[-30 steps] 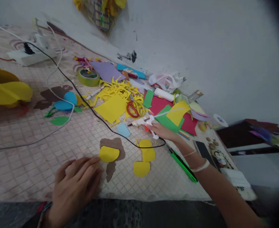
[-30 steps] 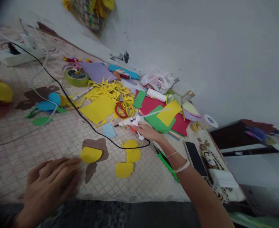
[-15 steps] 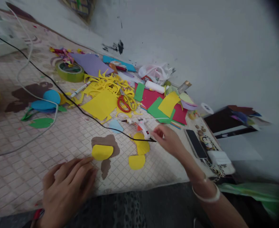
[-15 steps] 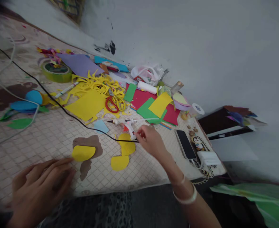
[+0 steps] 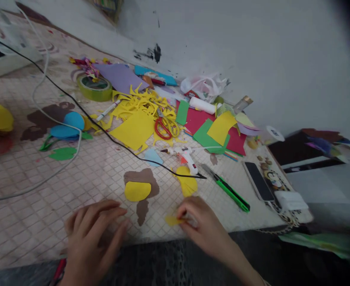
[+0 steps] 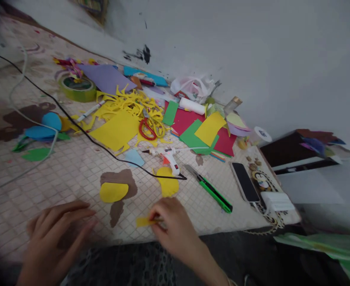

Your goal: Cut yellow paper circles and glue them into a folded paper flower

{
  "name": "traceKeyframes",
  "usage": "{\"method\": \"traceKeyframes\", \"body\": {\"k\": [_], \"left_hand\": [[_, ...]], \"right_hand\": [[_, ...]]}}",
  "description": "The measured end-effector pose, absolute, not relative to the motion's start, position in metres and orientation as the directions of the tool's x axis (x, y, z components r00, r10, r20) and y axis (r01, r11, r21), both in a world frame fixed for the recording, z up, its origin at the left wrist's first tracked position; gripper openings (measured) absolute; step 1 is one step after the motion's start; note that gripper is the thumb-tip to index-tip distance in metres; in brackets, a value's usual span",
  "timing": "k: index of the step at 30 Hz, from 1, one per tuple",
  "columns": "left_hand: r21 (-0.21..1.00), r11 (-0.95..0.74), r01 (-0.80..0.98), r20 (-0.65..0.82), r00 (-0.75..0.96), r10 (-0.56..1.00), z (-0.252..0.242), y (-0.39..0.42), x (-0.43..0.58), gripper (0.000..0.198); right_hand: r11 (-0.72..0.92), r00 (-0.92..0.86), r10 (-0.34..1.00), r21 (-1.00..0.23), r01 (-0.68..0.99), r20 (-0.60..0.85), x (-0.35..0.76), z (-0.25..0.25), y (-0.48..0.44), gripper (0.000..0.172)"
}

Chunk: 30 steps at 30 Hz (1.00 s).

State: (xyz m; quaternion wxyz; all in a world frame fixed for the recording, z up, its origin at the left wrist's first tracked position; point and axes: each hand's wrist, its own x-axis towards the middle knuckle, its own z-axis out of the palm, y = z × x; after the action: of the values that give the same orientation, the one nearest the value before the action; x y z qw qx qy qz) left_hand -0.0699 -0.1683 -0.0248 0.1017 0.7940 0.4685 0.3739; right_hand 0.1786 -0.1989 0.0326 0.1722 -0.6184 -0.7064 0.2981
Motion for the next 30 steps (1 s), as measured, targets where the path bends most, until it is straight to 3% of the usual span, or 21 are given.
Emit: {"method": "traceKeyframes", "body": {"k": [2,5,8,12,21,30], "left_hand": [[0.623,-0.514,0.59,0.43,0.29,0.855,-0.017,-0.175,-0.065,0.017],[0.747,-0.454,0.485,0.316,0.342,0.885,-0.005,-0.178,-0.062,0.005],[0.792,-0.421,0.441,0.254,0.389,0.885,0.001,-0.171,-0.068,0.005],[0.807,-0.342,0.481,0.205,0.315,0.927,-0.003,-0.156,-0.076,0.006],[0.67,-0.31,0.675,0.133,0.302,0.944,-0.017,-0.134,-0.069,0.017],[0.626,-0.306,0.718,0.144,0.279,0.949,-0.02,-0.12,-0.064,0.018]], "right_hand": [[0.03,-0.229,0.959,-0.746,0.666,-0.166,0.156,0.037,-0.198,0.025],[-0.023,-0.219,0.961,-0.839,0.544,-0.168,0.13,0.039,-0.19,0.017],[-0.136,-0.13,0.97,-0.898,0.419,-0.207,0.122,0.034,-0.182,0.01],[-0.273,0.041,0.961,-0.916,0.292,-0.273,0.125,0.022,-0.178,0.003],[-0.382,0.15,0.924,-0.847,0.369,-0.352,0.117,0.005,-0.168,0.024],[-0.388,0.184,0.92,-0.735,0.556,-0.346,0.112,0.003,-0.149,0.023]]}}
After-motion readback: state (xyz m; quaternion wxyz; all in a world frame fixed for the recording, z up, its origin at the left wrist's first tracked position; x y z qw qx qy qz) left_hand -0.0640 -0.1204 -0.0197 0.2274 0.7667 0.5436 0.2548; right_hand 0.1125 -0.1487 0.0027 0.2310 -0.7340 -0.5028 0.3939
